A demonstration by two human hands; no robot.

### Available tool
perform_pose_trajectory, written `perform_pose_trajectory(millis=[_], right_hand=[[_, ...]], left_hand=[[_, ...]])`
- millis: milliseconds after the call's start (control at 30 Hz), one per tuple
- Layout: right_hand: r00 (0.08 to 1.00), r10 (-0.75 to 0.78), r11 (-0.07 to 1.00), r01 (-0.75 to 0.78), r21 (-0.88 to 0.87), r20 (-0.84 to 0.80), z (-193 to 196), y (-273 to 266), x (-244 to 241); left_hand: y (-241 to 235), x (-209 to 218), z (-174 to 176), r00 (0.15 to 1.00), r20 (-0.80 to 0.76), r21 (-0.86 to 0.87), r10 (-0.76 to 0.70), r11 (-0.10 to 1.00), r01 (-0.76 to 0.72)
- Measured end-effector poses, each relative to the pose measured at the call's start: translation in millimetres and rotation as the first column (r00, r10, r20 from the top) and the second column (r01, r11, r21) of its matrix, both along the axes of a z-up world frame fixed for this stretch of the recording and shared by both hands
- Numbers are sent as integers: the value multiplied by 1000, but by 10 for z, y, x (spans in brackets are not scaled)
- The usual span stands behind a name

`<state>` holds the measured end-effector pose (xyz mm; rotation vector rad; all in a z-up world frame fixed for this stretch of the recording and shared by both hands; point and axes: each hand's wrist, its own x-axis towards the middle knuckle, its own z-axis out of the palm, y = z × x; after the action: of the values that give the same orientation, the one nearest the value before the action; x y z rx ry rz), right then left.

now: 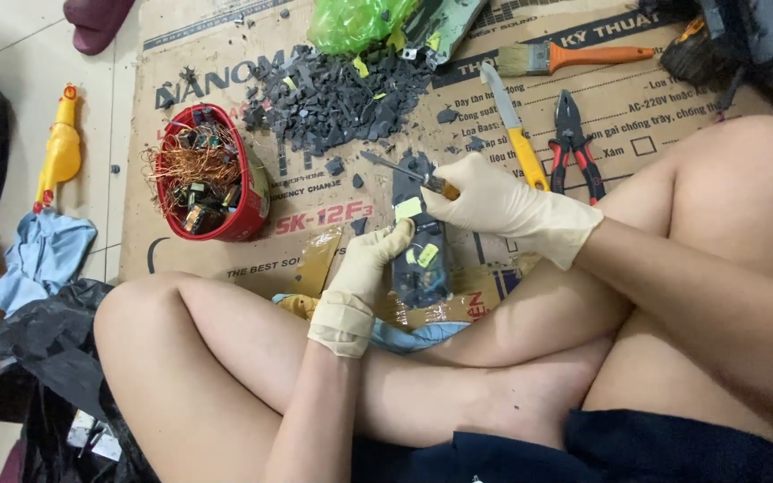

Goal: The person sits on the floor and uses a screwdriver to disassemble a black electronic device, removing screws and prying open the casing. They manipulate the device and its internal components while wearing gloves.

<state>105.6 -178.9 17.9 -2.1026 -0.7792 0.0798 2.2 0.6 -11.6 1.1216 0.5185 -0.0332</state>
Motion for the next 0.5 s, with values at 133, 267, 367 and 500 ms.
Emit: perform_pose_trajectory(millis=[133, 267, 367, 500], right_hand=[[995, -32, 997, 38, 63, -92, 42, 10, -52], [890, -160, 974, 213, 80, -426, 264, -6, -115], [792, -240, 970, 176, -167, -561, 185, -72, 22], [774, -273, 936, 78, -343, -571, 346, -24, 116]], left_hand=[[10, -12, -31, 1000, -7, 41, -20, 999, 20], [248, 164, -646, 974, -205, 181, 98, 982, -61], [333, 242, -968, 953, -274, 280, 126, 959, -46], [82, 224, -765, 965, -248, 342, 85, 940, 5]])
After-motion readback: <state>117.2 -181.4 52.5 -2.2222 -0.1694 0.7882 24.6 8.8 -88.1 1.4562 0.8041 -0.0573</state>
